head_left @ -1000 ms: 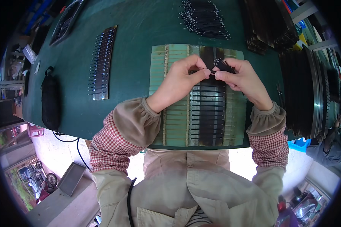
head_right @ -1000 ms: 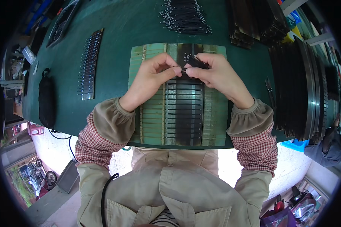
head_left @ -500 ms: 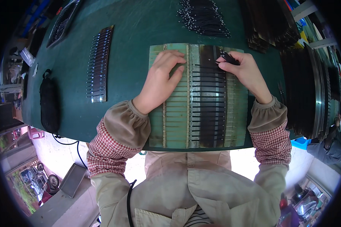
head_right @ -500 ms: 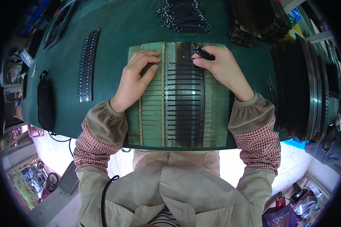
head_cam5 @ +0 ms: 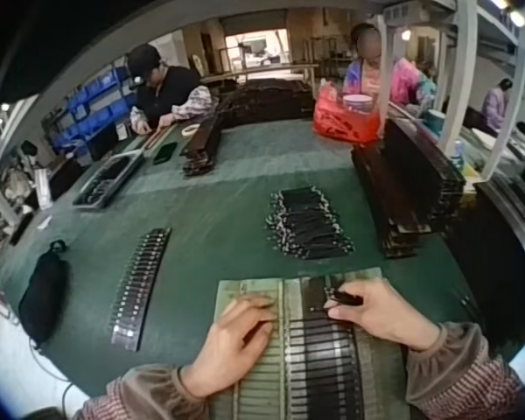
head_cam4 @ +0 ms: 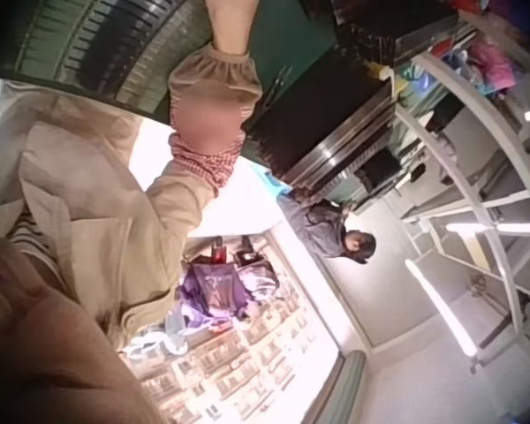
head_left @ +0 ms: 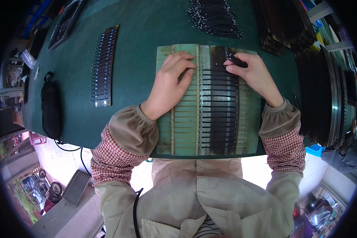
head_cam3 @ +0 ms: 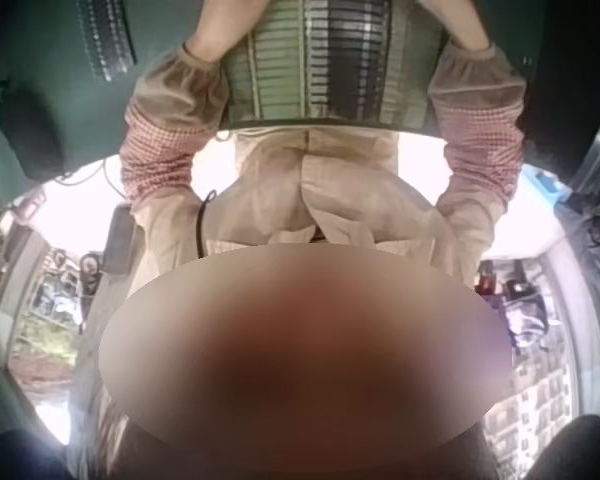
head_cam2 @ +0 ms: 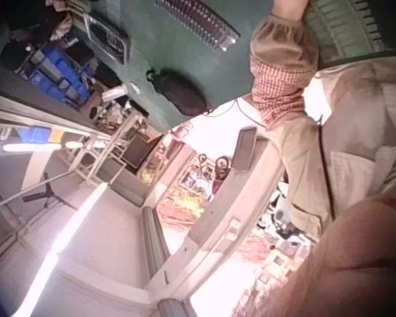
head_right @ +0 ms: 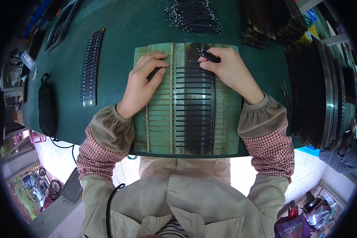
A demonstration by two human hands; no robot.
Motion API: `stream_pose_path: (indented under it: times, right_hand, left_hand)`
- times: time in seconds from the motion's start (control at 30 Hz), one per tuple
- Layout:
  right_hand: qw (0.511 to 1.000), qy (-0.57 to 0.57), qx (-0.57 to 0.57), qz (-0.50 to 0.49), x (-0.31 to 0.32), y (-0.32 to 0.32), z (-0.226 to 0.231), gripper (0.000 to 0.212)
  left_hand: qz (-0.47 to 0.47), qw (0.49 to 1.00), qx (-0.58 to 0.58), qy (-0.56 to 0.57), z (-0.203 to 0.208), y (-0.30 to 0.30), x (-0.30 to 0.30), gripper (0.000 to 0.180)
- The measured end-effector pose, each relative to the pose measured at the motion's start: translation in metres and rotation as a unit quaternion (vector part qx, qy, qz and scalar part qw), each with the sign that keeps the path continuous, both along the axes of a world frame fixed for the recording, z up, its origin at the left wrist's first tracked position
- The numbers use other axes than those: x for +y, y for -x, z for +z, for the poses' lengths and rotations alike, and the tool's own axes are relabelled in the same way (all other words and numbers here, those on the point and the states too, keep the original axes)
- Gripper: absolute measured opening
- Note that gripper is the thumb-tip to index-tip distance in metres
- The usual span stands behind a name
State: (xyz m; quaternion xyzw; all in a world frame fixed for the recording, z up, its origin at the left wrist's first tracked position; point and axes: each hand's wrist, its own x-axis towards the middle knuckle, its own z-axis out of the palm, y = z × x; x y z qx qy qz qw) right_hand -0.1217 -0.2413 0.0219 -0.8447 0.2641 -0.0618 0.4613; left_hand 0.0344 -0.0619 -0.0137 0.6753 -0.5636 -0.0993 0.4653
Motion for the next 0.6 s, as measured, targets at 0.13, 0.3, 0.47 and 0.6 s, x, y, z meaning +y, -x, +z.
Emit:
stream_pose_path:
  times: [0.13, 0.3, 0.47, 0.6]
  right_hand:
    - [1.0, 0.011, -0.008, -0.007, 0.005, -0.002, 0.002, 0.02]
    - [0.992, 0.127, -0.001, 0.0, 0.013, -0.001, 0.004, 0.021]
    - [0.981, 0.192, -0.026, -0.006, 0.011, 0.005, 0.0, 0.019]
    - [0.996, -0.047, -0.061, -0.038, -0.006, 0.011, 0.012, 0.02]
  left_hand:
    - [-0.018, 0.998, -0.056, 0.005, 0.001, 0.002, -0.002, 0.02]
    - [-0.033, 0.963, -0.264, -0.047, 0.012, 0.015, -0.001, 0.026]
    - [-0.041, 0.962, -0.266, -0.05, 0.008, 0.012, 0.001, 0.025]
    - [-0.042, 0.997, -0.058, 0.004, 0.015, 0.007, -0.004, 0.024]
